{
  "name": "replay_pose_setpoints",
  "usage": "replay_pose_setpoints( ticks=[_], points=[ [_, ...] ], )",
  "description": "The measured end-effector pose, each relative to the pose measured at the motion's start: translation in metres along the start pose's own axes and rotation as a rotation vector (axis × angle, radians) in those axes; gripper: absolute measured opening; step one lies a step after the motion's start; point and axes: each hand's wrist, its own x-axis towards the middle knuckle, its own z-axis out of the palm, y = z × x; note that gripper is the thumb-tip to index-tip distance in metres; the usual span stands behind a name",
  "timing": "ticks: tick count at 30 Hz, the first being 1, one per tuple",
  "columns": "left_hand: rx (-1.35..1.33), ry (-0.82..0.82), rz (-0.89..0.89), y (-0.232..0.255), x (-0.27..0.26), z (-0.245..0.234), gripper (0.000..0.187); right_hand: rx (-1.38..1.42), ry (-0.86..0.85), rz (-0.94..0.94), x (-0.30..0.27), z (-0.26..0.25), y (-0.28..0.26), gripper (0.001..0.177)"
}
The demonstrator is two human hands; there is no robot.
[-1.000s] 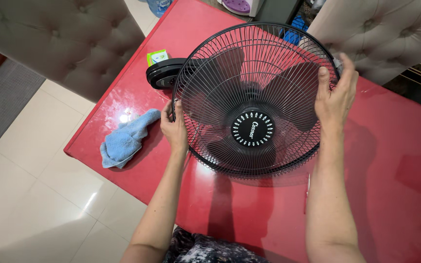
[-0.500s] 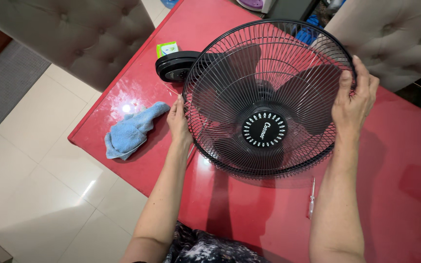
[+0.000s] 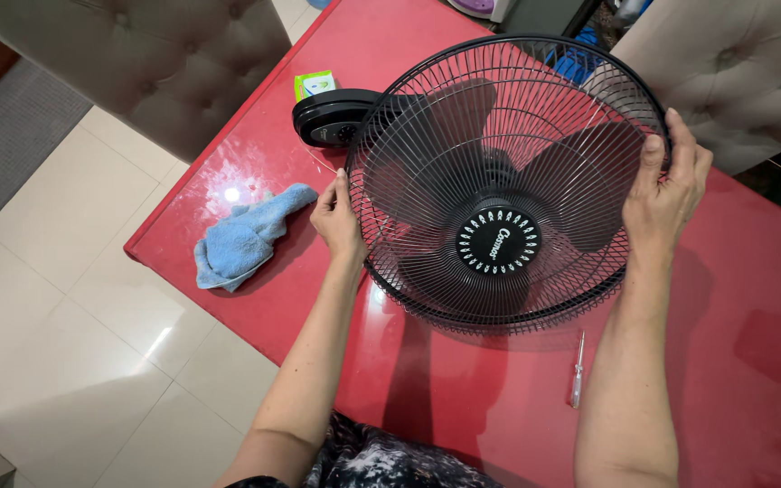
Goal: The person removes the front protective cage of a table fan using a screwdriver to loosen a screw. They then detach the cage and set it aside on the table.
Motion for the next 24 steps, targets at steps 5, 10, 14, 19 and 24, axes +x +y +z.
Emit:
replay_pose_setpoints(
  ticks=[5,10,14,19,24],
  points=[
    [0.282,-0.149,0.181,0.005,-0.011,-0.018,0.054,-0.001,0.019,-0.031,0.002,0.001,-0.006,0.055],
    [0.575,-0.237,0.466,0.009,-0.02,-0.016,0.09,-0.003,0.02,-0.02,0.002,0.001,-0.01,0.055],
    [0.695,-0.24,0.466,0.027,-0.029,-0.012,0.105,-0.001,0.036,-0.006,0.0,0.003,-0.008,0.059],
    [0.698,-0.226,0.459,0.024,-0.023,-0.012,0.09,0.088,0.04,0.093,0.001,-0.001,0.004,0.069],
    [0.704,-0.239,0.447,0.014,-0.01,-0.019,0.082,0.607,-0.262,0.29,-0.002,-0.033,0.026,0.079]
  ],
)
